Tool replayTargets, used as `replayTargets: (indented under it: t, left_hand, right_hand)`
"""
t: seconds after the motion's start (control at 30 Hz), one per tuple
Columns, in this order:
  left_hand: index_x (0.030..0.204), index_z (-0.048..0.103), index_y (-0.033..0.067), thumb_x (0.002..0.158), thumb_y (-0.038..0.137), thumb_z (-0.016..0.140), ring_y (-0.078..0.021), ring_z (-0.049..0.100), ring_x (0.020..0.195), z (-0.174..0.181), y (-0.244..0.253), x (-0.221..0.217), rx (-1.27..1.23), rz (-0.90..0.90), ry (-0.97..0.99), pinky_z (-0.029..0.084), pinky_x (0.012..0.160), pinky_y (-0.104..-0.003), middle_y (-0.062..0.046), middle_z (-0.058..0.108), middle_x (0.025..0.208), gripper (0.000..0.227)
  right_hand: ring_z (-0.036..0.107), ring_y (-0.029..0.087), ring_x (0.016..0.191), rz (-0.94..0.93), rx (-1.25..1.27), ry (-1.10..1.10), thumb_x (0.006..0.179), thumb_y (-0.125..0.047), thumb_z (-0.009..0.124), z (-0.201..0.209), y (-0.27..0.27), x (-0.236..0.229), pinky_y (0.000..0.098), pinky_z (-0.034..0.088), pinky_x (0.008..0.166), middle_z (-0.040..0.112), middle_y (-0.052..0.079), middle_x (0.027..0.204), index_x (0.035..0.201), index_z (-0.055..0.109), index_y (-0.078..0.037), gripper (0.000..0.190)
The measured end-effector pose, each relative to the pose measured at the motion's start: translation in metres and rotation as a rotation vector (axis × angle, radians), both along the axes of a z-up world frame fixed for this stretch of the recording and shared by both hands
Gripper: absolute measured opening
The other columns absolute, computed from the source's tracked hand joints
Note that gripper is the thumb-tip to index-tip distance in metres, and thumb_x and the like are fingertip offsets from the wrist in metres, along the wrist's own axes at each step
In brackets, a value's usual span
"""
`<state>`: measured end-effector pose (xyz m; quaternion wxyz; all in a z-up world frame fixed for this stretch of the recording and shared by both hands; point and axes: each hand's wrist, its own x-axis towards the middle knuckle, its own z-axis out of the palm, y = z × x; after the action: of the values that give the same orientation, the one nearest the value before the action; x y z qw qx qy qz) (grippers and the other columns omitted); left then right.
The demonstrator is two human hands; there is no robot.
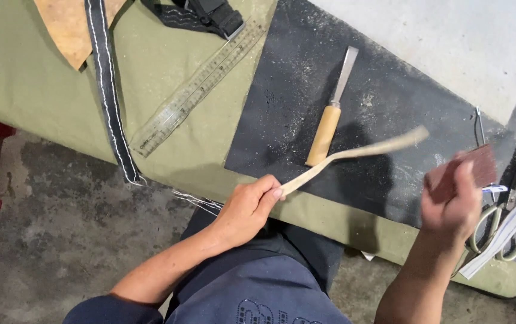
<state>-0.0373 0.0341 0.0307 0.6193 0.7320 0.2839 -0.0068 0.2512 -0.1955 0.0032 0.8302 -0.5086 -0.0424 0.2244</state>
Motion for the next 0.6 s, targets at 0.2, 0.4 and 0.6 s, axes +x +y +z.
replayTargets:
  t: [0.2,0.4,0.6]
  left_hand:
    - [0.093,0.064,0.0189,0.104,0.031,0.045,-0.0165,0.047,0.059,0.002,-0.004,0.023,0.001,-0.075,0.071,0.035,0.058,-0.035,0.002,0.051,0.062,0.025]
    - [0.089,0.057,0.0150,0.105,0.029,0.046,-0.0229,0.053,0.061,0.007,-0.004,0.001,0.075,-0.135,-0.046,0.039,0.062,-0.037,-0.002,0.057,0.067,0.024]
    - [0.084,0.058,0.0140,0.106,0.026,0.049,-0.0145,0.043,0.056,0.000,0.007,-0.030,0.041,-0.049,0.058,0.034,0.056,-0.033,0.002,0.050,0.063,0.027]
  right_hand:
    - [0.047,0.004,0.063,0.475,-0.307,0.144,0.076,-0.036,0.081,0.015,0.042,-0.128,0.0154,0.031,0.054,0.053,-0.008,0.080,0.141,0.057,0.000,0.078]
    - [0.066,0.013,0.068,0.296,-0.516,0.256,0.082,-0.025,0.076,-0.041,0.042,-0.077,0.0261,0.049,0.060,0.072,0.000,0.082,0.104,0.076,-0.009,0.027]
    - [0.055,0.007,0.078,-0.026,-0.105,0.199,0.098,-0.010,0.072,-0.054,-0.024,0.041,0.0247,0.044,0.067,0.066,-0.008,0.093,0.107,0.068,-0.019,0.013]
